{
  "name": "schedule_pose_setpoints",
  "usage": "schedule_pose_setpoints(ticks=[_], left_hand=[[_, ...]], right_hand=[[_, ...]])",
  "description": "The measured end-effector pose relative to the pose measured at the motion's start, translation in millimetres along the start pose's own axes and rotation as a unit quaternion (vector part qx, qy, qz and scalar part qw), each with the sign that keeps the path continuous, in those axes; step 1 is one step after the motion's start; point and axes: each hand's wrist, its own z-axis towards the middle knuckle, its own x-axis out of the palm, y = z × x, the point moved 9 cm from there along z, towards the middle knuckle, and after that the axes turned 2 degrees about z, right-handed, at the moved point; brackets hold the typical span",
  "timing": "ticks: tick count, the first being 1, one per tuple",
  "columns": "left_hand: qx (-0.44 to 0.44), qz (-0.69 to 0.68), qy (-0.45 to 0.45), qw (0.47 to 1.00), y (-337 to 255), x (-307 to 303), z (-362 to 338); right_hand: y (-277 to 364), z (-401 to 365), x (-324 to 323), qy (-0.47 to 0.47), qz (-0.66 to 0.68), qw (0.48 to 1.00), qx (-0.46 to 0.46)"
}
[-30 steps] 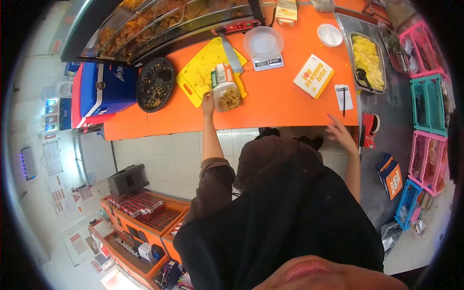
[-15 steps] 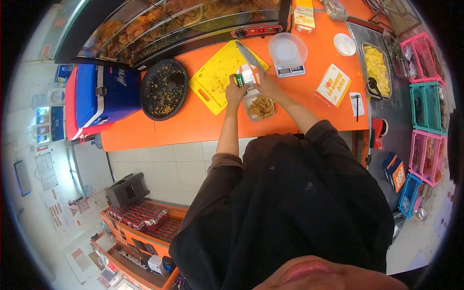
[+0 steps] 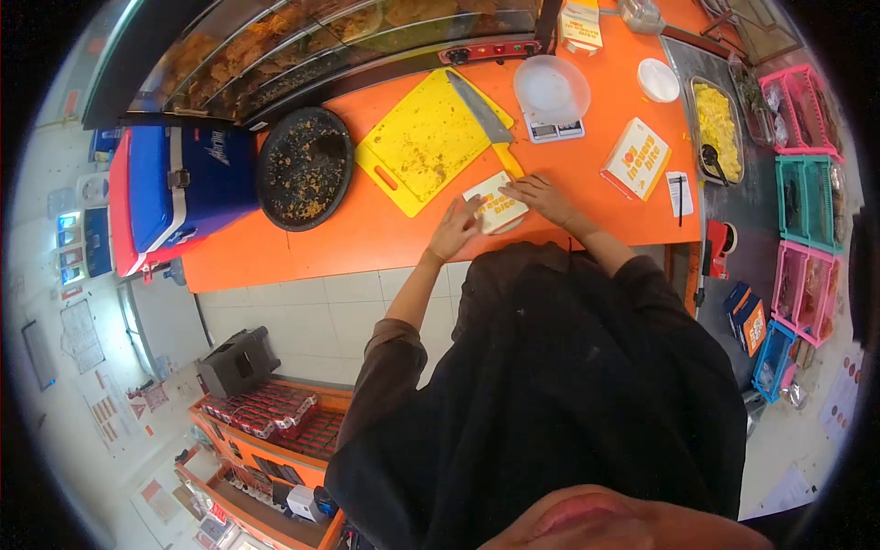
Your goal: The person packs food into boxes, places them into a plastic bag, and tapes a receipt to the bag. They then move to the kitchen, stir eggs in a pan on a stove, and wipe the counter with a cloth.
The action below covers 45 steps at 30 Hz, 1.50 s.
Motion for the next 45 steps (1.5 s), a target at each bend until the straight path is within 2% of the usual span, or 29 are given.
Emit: schedule_pose_setpoints(ticks=[1, 2, 4, 5, 6, 7, 8, 9, 10, 11, 12, 13, 14, 17, 20, 24, 26, 27, 29, 30, 32, 33, 36, 38, 39, 42, 43, 44, 45], left_hand=[[0.131, 0.180, -0.013, 0.975, -28.5, 3.7, -9.0], [0.254, 0.358, -0.027, 0.898, -53.3, 13.1, -21.4], [0.221, 0.381, 0.042, 0.897, -35.9, 35.7, -19.8], [0.210, 0.368, 0.019, 0.905, -44.2, 39.3, -19.4], [0.195, 0.368, 0.014, 0.909, -36.7, 52.5, -12.3], [0.152, 0.341, 0.073, 0.925, -35.3, 64.3, 3.4], [0.108, 0.309, 0.132, 0.936, -35.9, 74.9, 17.3], [0.216, 0.291, 0.021, 0.932, -69.7, 63.4, 26.7], [0.323, 0.267, -0.084, 0.904, -100.8, 50.6, 25.1], [0.328, 0.239, -0.118, 0.906, -115.6, 43.0, 31.9], [0.336, 0.208, -0.153, 0.906, -130.0, 33.7, 37.2], [0.244, 0.176, -0.105, 0.948, -120.6, 35.1, 52.6], [0.148, 0.139, -0.056, 0.978, -107.8, 38.4, 64.7], [0.022, 0.095, -0.036, 0.995, -49.6, 56.3, 87.4], [-0.008, 0.072, 0.024, 0.997, -45.6, 56.5, 88.3], [-0.012, -0.015, 0.103, 0.995, -37.2, 46.8, 94.3], [-0.027, -0.069, 0.172, 0.982, -48.9, 39.0, 84.5], [-0.029, -0.065, 0.170, 0.983, -36.4, 44.7, 83.9], [0.024, -0.225, 0.165, 0.960, -14.8, 64.4, 90.0], [0.025, -0.221, 0.162, 0.961, -24.7, 55.8, 85.3], [-0.083, -0.257, 0.198, 0.942, -55.8, 45.8, 59.7], [-0.058, -0.274, 0.223, 0.934, -69.6, 46.4, 57.0], [-0.036, -0.262, 0.219, 0.939, -49.0, 56.6, 58.0], [-0.036, -0.268, 0.207, 0.940, -42.3, 58.3, 55.1], [-0.018, -0.239, 0.178, 0.954, -40.0, 55.7, 55.8], [0.005, -0.172, 0.135, 0.976, -44.5, 44.3, 49.3], [0.016, -0.134, 0.120, 0.984, -50.8, 40.6, 47.7], [0.026, -0.176, 0.110, 0.978, -43.0, 43.8, 51.3], [0.030, -0.222, 0.105, 0.969, -34.5, 54.6, 52.3]], right_hand=[[-6.7, 1.9, -8.2, -0.021, 0.063, 0.995, 0.078], [-13.7, 5.3, -16.9, -0.045, 0.124, 0.980, 0.150], [-24.6, 0.3, -41.8, -0.158, 0.402, 0.853, 0.293], [-18.4, -12.6, -71.6, -0.276, 0.126, 0.923, 0.236], [-43.3, -38.6, -37.4, -0.275, 0.208, 0.886, 0.311], [-63.7, -64.7, -4.2, -0.263, 0.288, 0.837, 0.383], [-71.0, -82.5, 24.5, -0.172, 0.354, 0.787, 0.476], [-90.7, -95.5, 76.2, -0.093, 0.376, 0.841, 0.377], [-78.0, -92.9, 66.2, -0.108, 0.316, 0.876, 0.350], [-63.7, -94.2, 57.0, -0.124, 0.253, 0.903, 0.323], [-81.2, -119.5, 93.4, -0.128, 0.297, 0.870, 0.372], [-110.3, -136.8, 124.7, -0.130, 0.340, 0.832, 0.419], [-100.9, -122.5, 90.7, -0.172, 0.406, 0.801, 0.405], [-64.2, -111.0, 28.3, -0.208, 0.534, 0.693, 0.437], [-59.7, -111.4, 32.4, -0.181, 0.525, 0.706, 0.439], [-57.7, -105.0, 28.9, -0.185, 0.562, 0.702, 0.396], [-50.4, -110.9, 37.0, -0.090, 0.566, 0.653, 0.495], [-43.8, -105.1, 24.3, -0.090, 0.569, 0.653, 0.491], [-32.4, -92.9, 7.2, -0.093, 0.613, 0.603, 0.502], [-36.0, -91.9, 11.5, -0.094, 0.614, 0.604, 0.499], [-43.6, -91.2, 16.9, -0.104, 0.602, 0.642, 0.463], [-41.2, -89.1, 12.8, -0.106, 0.602, 0.644, 0.460], [-32.5, -87.0, 2.4, -0.142, 0.616, 0.638, 0.439], [-27.8, -79.1, -12.5, -0.205, 0.594, 0.699, 0.342], [-28.1, -79.1, -9.6, -0.205, 0.594, 0.698, 0.343], [-21.7, -81.6, -3.9, -0.217, 0.601, 0.677, 0.364], [-18.5, -76.4, -8.1, -0.215, 0.643, 0.646, 0.351], [-14.9, -75.2, -11.8, -0.215, 0.682, 0.609, 0.344], [-16.2, -72.2, -6.7, -0.210, 0.682, 0.615, 0.336]])
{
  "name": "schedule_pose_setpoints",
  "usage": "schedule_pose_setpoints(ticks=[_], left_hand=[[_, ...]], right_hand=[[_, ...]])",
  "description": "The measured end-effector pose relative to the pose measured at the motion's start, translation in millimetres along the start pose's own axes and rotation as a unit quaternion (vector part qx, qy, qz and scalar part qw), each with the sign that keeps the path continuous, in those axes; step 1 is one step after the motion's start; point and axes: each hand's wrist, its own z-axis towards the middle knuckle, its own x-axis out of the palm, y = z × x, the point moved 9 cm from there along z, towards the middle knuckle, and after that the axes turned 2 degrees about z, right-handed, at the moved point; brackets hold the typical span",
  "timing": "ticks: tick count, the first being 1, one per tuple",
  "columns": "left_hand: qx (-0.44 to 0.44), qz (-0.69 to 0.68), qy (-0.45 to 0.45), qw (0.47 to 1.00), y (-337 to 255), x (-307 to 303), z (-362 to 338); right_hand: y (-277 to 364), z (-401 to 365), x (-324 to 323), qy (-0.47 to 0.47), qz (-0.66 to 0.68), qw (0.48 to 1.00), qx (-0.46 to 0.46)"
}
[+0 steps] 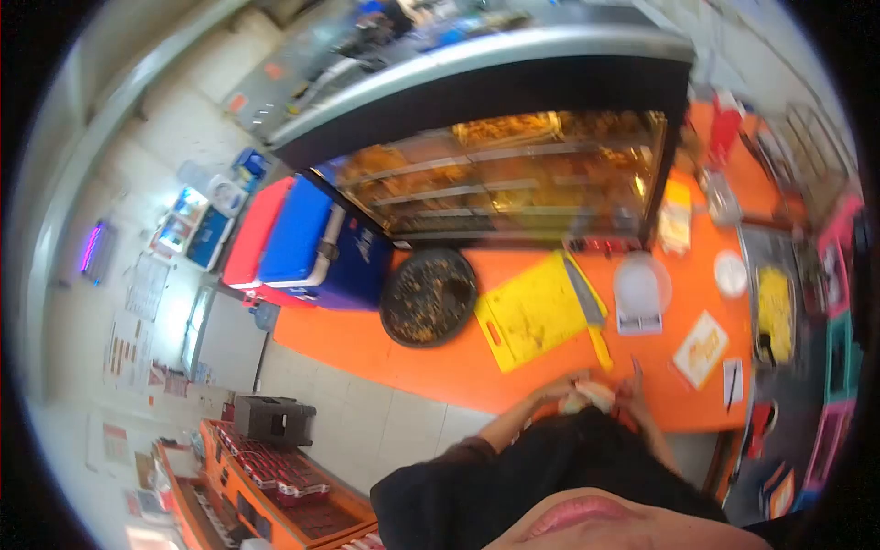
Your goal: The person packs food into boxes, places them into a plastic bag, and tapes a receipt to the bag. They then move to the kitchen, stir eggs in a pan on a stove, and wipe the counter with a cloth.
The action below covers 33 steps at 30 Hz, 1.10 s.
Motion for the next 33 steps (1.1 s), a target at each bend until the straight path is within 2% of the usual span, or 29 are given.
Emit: schedule_pose_setpoints(ticks=[2, 4, 5, 6, 7, 9, 10, 12, 16, 18, 19, 21, 22, 23, 24, 25, 26, 27, 29, 31, 33], left_hand=[[-0.030, -0.042, -0.001, 0.999, -3.8, 4.6, -6.6], [-0.074, -0.080, -0.015, 0.994, -14.2, 2.5, -12.0], [-0.091, -0.101, -0.021, 0.990, -18.9, 3.5, -14.2], [-0.110, -0.132, -0.023, 0.985, -20.9, 4.5, -14.0], [-0.073, -0.130, -0.038, 0.988, -24.1, 7.2, -13.4], [-0.087, -0.186, -0.031, 0.978, 1.8, 15.5, -12.6], [-0.064, -0.204, -0.031, 0.976, -8.1, 15.5, -12.8], [-0.041, -0.219, -0.031, 0.974, -15.2, 14.8, -12.6], [-0.048, -0.215, -0.066, 0.973, -4.9, 4.6, -11.5], [-0.056, -0.198, -0.088, 0.975, -0.8, 2.0, -12.5], [-0.034, -0.203, -0.092, 0.974, -7.1, 1.6, -11.2], [-0.011, -0.208, -0.091, 0.974, -31.3, 10.1, -8.2], [0.040, -0.170, -0.121, 0.977, -72.7, 14.0, -9.8], [0.091, -0.131, -0.150, 0.976, -106.8, 17.3, -10.5], [0.092, -0.129, -0.144, 0.977, -116.4, 26.7, -5.9], [0.110, -0.093, -0.180, 0.973, -126.5, 29.7, -4.3], [0.129, -0.057, -0.214, 0.966, -137.0, 30.8, -3.8], [0.129, -0.055, -0.205, 0.969, -152.9, 36.5, -2.0], [0.127, -0.087, -0.220, 0.963, -184.5, 39.4, -1.1], [0.152, -0.080, -0.165, 0.971, -199.5, 53.3, 5.0], [0.238, 0.130, -0.188, 0.944, -225.3, 69.9, -0.6]], right_hand=[[4.9, -0.4, 3.5, -0.028, 0.000, 1.000, 0.005], [9.7, -0.1, 6.6, -0.062, -0.024, 0.997, 0.050], [-1.0, -1.6, 1.5, -0.066, 0.051, 0.994, 0.075], [12.3, 3.6, 8.6, 0.015, -0.026, 0.999, -0.020], [0.7, 11.9, -0.4, 0.051, -0.081, 0.994, -0.044], [5.0, 12.0, 2.8, 0.094, -0.120, 0.985, -0.080], [5.3, 10.5, -2.2, 0.082, -0.119, 0.987, -0.074], [-4.4, 14.5, -9.9, 0.069, -0.086, 0.994, 0.005], [2.5, 14.2, -10.9, 0.059, -0.084, 0.994, 0.047], [7.4, 6.7, -8.0, 0.005, -0.087, 0.994, 0.058], [11.0, 3.5, -0.5, 0.003, -0.085, 0.995, 0.054], [35.7, -1.8, 17.5, 0.001, -0.135, 0.989, -0.064], [35.0, -2.5, 24.6, -0.003, -0.134, 0.989, -0.067], [47.7, -5.0, 22.4, -0.069, -0.152, 0.977, -0.135], [61.4, -10.2, 19.3, -0.136, -0.169, 0.955, -0.203], [73.7, -12.4, 26.2, -0.142, -0.167, 0.954, -0.205], [92.7, -22.0, 18.3, -0.208, -0.136, 0.940, -0.233], [113.2, -34.7, 13.1, -0.273, -0.104, 0.921, -0.258], [144.2, -49.4, 17.0, -0.310, -0.108, 0.904, -0.273], [168.7, -69.5, 14.4, -0.334, -0.093, 0.888, -0.301], [177.9, -90.3, -0.3, -0.351, -0.056, 0.888, -0.291]])
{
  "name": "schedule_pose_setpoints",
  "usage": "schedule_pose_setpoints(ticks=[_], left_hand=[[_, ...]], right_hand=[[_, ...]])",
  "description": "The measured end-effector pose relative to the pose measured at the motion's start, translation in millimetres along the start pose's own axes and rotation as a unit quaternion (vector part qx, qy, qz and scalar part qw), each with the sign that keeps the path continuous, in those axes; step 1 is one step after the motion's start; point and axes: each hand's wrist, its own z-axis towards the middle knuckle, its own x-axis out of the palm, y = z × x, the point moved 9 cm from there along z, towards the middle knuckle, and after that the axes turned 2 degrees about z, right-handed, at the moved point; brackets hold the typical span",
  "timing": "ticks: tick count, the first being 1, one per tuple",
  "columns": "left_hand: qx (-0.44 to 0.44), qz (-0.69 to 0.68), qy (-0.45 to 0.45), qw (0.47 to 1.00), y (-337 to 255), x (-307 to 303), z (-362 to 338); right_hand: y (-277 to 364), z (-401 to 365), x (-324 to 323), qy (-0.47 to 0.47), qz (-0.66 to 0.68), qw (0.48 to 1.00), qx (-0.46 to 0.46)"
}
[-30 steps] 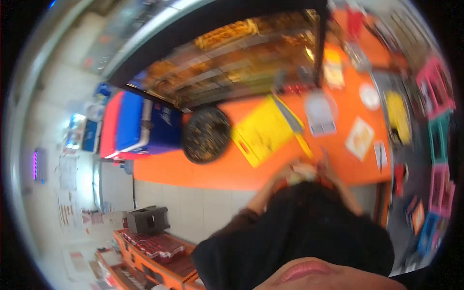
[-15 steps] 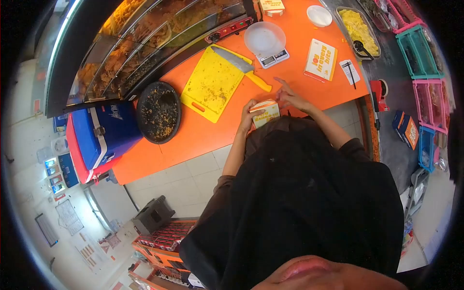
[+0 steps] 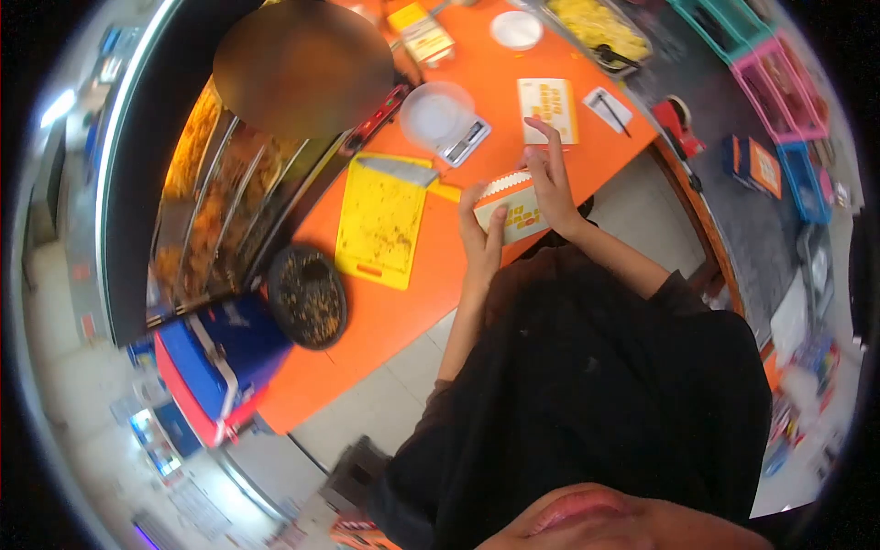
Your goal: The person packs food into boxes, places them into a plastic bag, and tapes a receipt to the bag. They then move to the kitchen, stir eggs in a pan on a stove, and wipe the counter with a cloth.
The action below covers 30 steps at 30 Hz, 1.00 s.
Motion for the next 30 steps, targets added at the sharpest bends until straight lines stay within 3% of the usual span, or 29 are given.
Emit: schedule_pose_setpoints(ticks=[2, 4, 5, 6, 8, 11, 13, 16, 17, 19, 20, 22, 24, 26, 28, 29, 30], left_hand=[[0.063, -0.014, 0.029, 0.998, -25.0, 19.3, 6.0], [0.124, -0.033, 0.053, 0.990, -48.2, 40.2, 12.5], [0.153, -0.016, 0.090, 0.984, -57.6, 54.3, 15.2], [0.181, 0.001, 0.123, 0.976, -68.0, 70.3, 16.8], [0.200, -0.038, 0.141, 0.969, -95.6, 100.0, 23.0], [0.287, -0.038, 0.218, 0.932, -136.8, 155.7, 13.7], [0.293, -0.075, 0.251, 0.920, -155.3, 193.7, 0.0], [0.307, -0.122, 0.302, 0.894, -185.1, 256.3, -25.8], [0.316, -0.133, 0.341, 0.875, -195.5, 282.4, -39.4], [0.303, -0.163, 0.426, 0.837, -216.4, 331.6, -75.6], [0.365, -0.192, 0.436, 0.800, -233.9, 353.0, -92.7], [0.350, -0.242, 0.446, 0.787, -256.9, 395.0, -119.9], [0.321, -0.266, 0.471, 0.777, -265.8, 441.9, -141.5], [0.288, -0.289, 0.496, 0.767, -257.6, 486.8, -160.7], [0.047, -0.382, 0.447, 0.808, -216.0, 536.2, -156.2], [-0.029, -0.323, 0.435, 0.840, -212.1, 559.1, -152.2], [-0.059, -0.305, 0.403, 0.861, -203.1, 585.6, -144.4]], right_hand=[[19.8, 2.1, -29.3, -0.027, 0.026, 0.999, 0.016], [65.0, 1.2, -41.1, 0.069, -0.096, 0.992, -0.046], [79.6, -2.1, -59.5, 0.052, -0.010, 0.999, 0.008], [96.9, -8.0, -78.4, 0.031, -0.015, 0.999, 0.003], [106.3, -26.5, -97.4, 0.084, 0.172, 0.977, 0.099], [113.8, -50.5, -152.6, 0.046, 0.113, 0.989, 0.078], [118.8, -66.1, -189.7, 0.066, 0.087, 0.990, 0.090], [126.7, -98.1, -266.3, -0.014, 0.033, 0.998, 0.058], [133.2, -111.7, -296.9, -0.027, -0.017, 0.999, -0.004], [158.7, -137.5, -344.8, -0.074, 0.019, 0.997, -0.004], [170.1, -150.3, -370.8, -0.102, 0.060, 0.993, -0.001], [172.9, -178.9, -419.9, -0.105, 0.050, 0.993, 0.019], [123.7, -206.6, -450.6, -0.073, 0.287, 0.943, 0.155], [104.5, -221.9, -478.5, -0.071, 0.394, 0.898, 0.185], [50.4, -250.5, -508.7, -0.060, 0.437, 0.869, 0.224], [2.2, -272.3, -519.9, -0.035, 0.432, 0.867, 0.247], [-18.8, -282.1, -520.4, -0.032, 0.249, 0.914, 0.318]])
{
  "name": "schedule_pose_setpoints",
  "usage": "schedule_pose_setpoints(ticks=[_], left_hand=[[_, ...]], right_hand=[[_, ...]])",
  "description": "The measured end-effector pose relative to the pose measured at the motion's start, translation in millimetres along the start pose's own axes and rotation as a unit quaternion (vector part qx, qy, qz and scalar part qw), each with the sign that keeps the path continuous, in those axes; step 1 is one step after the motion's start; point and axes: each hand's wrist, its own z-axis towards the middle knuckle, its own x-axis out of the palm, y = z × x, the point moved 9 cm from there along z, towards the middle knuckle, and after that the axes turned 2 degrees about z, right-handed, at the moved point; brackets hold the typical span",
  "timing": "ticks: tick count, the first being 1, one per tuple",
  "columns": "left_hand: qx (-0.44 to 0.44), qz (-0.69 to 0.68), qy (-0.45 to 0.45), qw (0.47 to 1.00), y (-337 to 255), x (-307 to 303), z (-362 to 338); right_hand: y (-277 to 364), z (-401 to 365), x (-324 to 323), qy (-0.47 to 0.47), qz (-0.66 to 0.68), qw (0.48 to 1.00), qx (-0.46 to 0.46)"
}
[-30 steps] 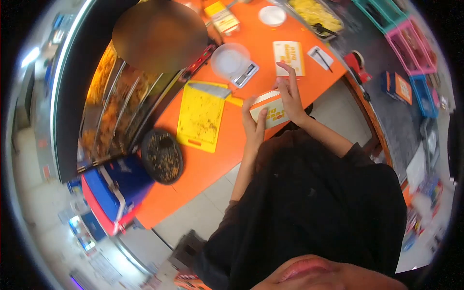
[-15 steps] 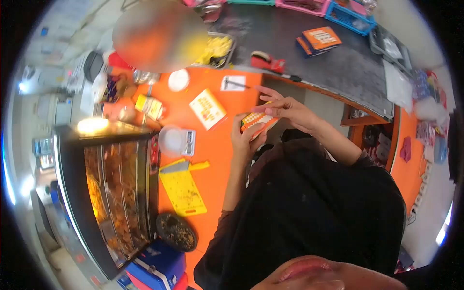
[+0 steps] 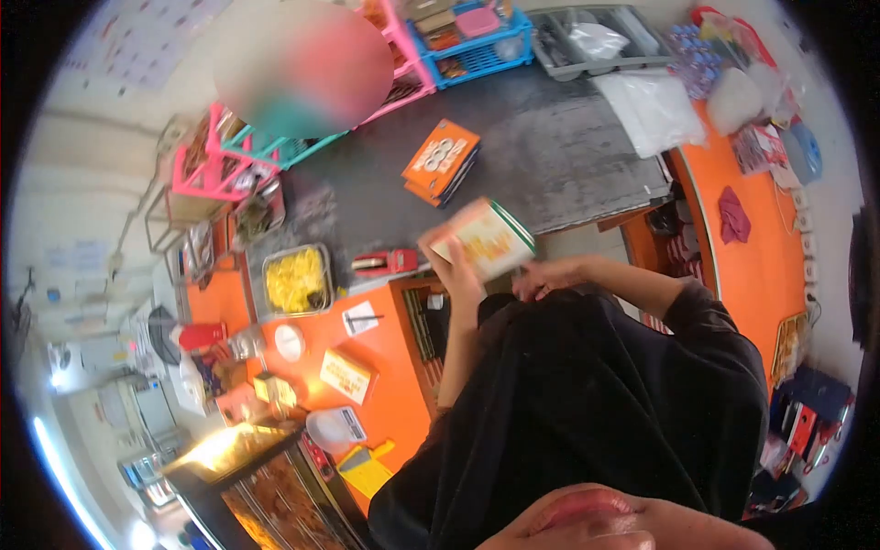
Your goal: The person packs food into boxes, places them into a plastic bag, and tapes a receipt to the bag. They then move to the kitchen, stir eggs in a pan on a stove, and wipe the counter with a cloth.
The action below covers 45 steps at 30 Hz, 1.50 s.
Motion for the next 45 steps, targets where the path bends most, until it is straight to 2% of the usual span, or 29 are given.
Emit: schedule_pose_setpoints(ticks=[1, 3, 4, 6, 7, 8, 9, 11, 13, 15, 16, 18, 19, 21, 26, 28, 29, 31, 32, 33, 34, 35, 37, 38, 39, 41, 42, 43, 45], left_hand=[[0.002, 0.030, -0.003, 1.000, 12.8, 6.7, 28.2], [-0.002, 0.093, -0.072, 0.993, 54.6, 1.0, 89.4], [-0.079, -0.027, -0.093, 0.992, 81.0, 5.5, 114.0], [-0.083, -0.022, -0.078, 0.993, 131.5, 2.4, 168.3], [-0.059, 0.114, -0.062, 0.990, 142.7, -0.2, 185.7], [-0.103, 0.352, -0.067, 0.928, 158.7, -12.8, 195.7], [-0.129, 0.571, -0.076, 0.807, 163.1, -22.6, 203.1], [-0.123, 0.594, -0.151, 0.781, 139.8, -19.7, 200.8], [-0.100, 0.642, -0.168, 0.741, 123.6, -12.8, 203.2], [-0.040, 0.635, -0.195, 0.746, 114.4, -8.2, 202.7], [0.015, 0.627, -0.226, 0.746, 104.2, -5.6, 198.5], [0.014, 0.631, -0.219, 0.744, 101.6, -3.5, 194.7], [0.014, 0.633, -0.216, 0.744, 99.5, -0.2, 189.9], [0.017, 0.652, -0.209, 0.729, 83.3, 17.5, 173.9], [0.084, 0.673, -0.216, 0.703, 83.4, 72.0, 106.1], [-0.009, 0.689, -0.285, 0.666, 117.2, 66.7, 76.5], [-0.006, 0.693, -0.282, 0.664, 117.3, 89.4, 66.1], [-0.115, 0.633, -0.190, 0.741, 145.2, 143.3, 54.4], [-0.051, 0.588, -0.153, 0.793, 151.7, 169.4, 59.2], [0.013, 0.538, -0.116, 0.835, 145.3, 205.2, 62.2], [0.005, 0.559, -0.102, 0.823, 147.9, 227.0, 60.3], [-0.002, 0.577, -0.087, 0.812, 141.6, 262.7, 63.4], [0.151, 0.568, -0.029, 0.809, 137.3, 326.9, 62.3], [0.169, 0.534, 0.026, 0.828, 142.5, 360.8, 61.1], [0.186, 0.497, 0.082, 0.844, 148.8, 396.2, 56.5], [0.038, 0.419, 0.237, 0.876, 202.7, 447.3, 33.7], [-0.061, 0.374, 0.382, 0.843, 244.2, 468.4, 6.2], [-0.198, 0.387, 0.524, 0.733, 296.1, 479.8, -32.5], [-0.286, 0.157, 0.710, 0.623, 254.4, 546.2, -97.7]], right_hand=[[-11.8, 1.5, -16.0, -0.076, -0.181, 0.979, 0.049], [-45.1, 21.0, -75.7, -0.126, -0.190, 0.971, 0.077], [-57.0, 19.1, -104.0, -0.164, -0.202, 0.959, 0.112], [-33.1, -9.4, -131.6, -0.238, -0.079, 0.968, 0.029], [-20.1, -24.3, -148.1, -0.276, 0.017, 0.960, -0.039], [0.9, -40.5, -168.0, -0.282, -0.068, 0.945, -0.149], [18.1, -63.7, -187.6, -0.283, -0.158, 0.912, -0.250], [8.9, -117.5, -252.1, -0.411, 0.103, 0.883, -0.204], [24.5, -196.0, -306.4, -0.597, 0.040, 0.782, -0.173], [47.0, -276.2, -366.5, -0.756, -0.193, 0.605, -0.159], [60.9, -310.1, -385.5, -0.807, -0.286, 0.500, -0.131], [88.8, -362.8, -409.8, -0.839, -0.355, 0.390, -0.134], [92.8, -378.5, -441.4, -0.836, -0.359, 0.392, -0.136], [90.3, -386.6, -526.4, -0.765, -0.432, 0.478, 0.026], [119.5, -389.2, -563.0, -0.619, -0.607, 0.465, 0.180], [126.3, -372.8, -552.7, -0.581, -0.695, 0.420, 0.056], [122.7, -373.1, -563.3, -0.582, -0.692, 0.424, 0.056], [110.0, -375.1, -590.5, -0.591, -0.597, 0.543, 0.001], [107.4, -382.4, -592.6, -0.584, -0.601, 0.546, 0.002], [112.8, -392.0, -585.0, -0.578, -0.560, 0.584, -0.106], [120.9, -401.9, -578.3, -0.564, -0.509, 0.615, -0.213], [126.9, -406.1, -580.7, -0.557, -0.513, 0.617, -0.215], [131.3, -411.8, -587.0, -0.531, -0.414, 0.687, -0.274], [138.8, -417.5, -576.5, -0.528, -0.411, 0.691, -0.275], [153.7, -427.4, -558.6, -0.504, -0.310, 0.767, -0.249], [187.6, -438.4, -500.0, -0.381, -0.178, 0.877, -0.233], [209.1, -445.9, -460.0, -0.289, -0.151, 0.913, -0.245], [238.3, -464.5, -404.6, -0.214, -0.124, 0.933, -0.260], [283.8, -506.5, -308.8, -0.088, -0.065, 0.947, -0.302]])
